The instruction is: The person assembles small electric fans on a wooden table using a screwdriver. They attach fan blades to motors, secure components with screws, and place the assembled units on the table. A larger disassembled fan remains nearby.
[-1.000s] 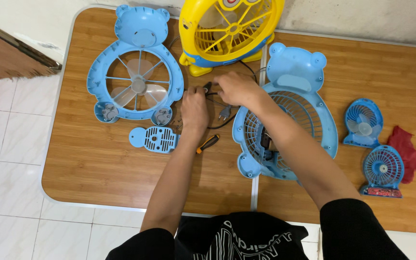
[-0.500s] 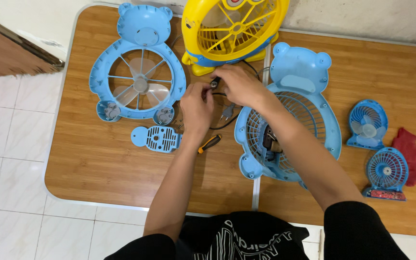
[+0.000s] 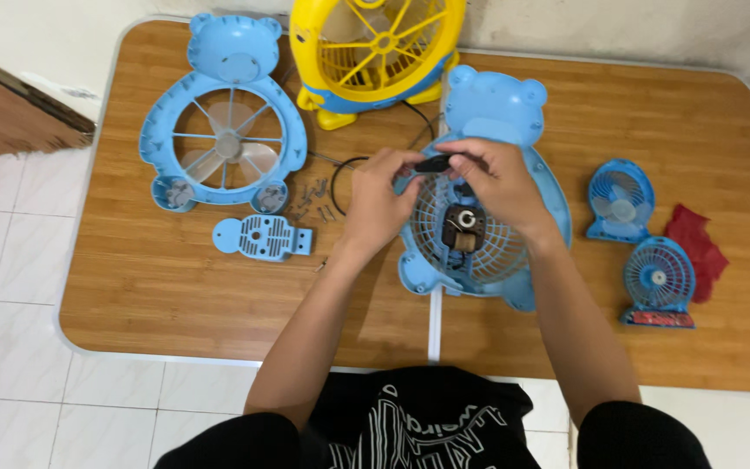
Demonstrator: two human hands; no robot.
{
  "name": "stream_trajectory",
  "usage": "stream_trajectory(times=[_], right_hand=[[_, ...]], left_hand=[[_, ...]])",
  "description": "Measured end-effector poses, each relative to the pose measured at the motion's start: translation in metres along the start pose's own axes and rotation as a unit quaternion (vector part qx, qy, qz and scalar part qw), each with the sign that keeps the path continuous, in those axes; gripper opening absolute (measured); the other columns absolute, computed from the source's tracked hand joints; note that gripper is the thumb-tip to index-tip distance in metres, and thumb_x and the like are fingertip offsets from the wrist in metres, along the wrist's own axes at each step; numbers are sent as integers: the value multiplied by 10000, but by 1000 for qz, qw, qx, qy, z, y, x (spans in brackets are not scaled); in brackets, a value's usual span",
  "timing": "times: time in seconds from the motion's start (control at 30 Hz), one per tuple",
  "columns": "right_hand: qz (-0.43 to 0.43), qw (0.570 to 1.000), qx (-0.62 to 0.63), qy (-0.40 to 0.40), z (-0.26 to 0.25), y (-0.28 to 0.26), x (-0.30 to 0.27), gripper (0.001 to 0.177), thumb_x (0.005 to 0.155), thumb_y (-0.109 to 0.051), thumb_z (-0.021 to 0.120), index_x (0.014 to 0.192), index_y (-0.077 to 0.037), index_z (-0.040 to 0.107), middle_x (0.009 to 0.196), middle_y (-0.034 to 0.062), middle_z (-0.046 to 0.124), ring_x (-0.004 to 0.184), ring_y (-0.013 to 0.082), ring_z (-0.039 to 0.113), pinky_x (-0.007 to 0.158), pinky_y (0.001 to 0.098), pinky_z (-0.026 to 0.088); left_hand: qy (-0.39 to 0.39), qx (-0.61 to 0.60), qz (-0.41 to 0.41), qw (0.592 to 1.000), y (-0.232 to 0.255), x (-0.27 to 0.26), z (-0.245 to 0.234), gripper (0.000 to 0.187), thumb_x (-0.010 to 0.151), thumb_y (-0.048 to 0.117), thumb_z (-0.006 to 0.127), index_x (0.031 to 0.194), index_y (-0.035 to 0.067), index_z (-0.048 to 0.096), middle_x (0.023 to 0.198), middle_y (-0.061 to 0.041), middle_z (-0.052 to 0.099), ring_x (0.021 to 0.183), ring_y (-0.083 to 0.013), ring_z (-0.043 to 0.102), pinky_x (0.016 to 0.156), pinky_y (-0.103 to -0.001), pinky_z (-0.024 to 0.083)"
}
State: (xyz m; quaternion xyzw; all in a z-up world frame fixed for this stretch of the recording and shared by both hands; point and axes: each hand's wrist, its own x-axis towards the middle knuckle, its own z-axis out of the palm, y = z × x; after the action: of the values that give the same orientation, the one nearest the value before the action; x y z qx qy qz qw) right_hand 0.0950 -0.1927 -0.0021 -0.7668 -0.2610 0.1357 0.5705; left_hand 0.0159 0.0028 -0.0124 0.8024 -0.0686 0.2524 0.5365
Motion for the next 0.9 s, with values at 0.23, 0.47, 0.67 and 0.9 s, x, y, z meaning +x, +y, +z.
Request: stream_trajectory(times=[0.23, 0.47, 0.67, 0.9], right_hand=[[4, 994, 71, 79, -25, 20, -41, 133, 1049, -76, 625, 1142, 20, 629, 982, 50, 719, 878, 96, 685, 809, 268, 567], [48, 986, -76, 141, -31, 23, -74, 164, 939, -45, 752, 1090, 2, 705, 906, 58, 738, 812, 99, 659, 725, 261, 522], [57, 979, -107, 166, -17, 31, -80, 189, 876, 7, 762, 1062, -6, 731, 940, 83, 755, 823, 126, 721, 747, 257, 575], [48, 977, -132, 159, -13, 40, -89, 179, 888, 18, 747, 1063, 16, 712, 982, 130, 756, 880, 189, 753, 792, 292, 595]], left_hand=[[-57, 34, 50, 996, 26, -7, 35, 315, 806, 32, 811, 1095, 26, 689, 993, -147, 677, 941, -359, 666, 819, -426, 543], [-95, 57, 41, 993, 22, -10, 50, 293, 811, 51, 806, 1096, 53, 740, 1016, -128, 681, 968, -360, 667, 824, -429, 543], [-150, 96, -8, 984, 16, -11, 48, 279, 786, 54, 820, 1059, 57, 760, 1003, -138, 667, 929, -356, 674, 794, -433, 543], [-207, 110, -23, 972, 17, -10, 46, 263, 777, 72, 820, 1032, 64, 755, 965, -120, 673, 897, -352, 683, 762, -441, 537]])
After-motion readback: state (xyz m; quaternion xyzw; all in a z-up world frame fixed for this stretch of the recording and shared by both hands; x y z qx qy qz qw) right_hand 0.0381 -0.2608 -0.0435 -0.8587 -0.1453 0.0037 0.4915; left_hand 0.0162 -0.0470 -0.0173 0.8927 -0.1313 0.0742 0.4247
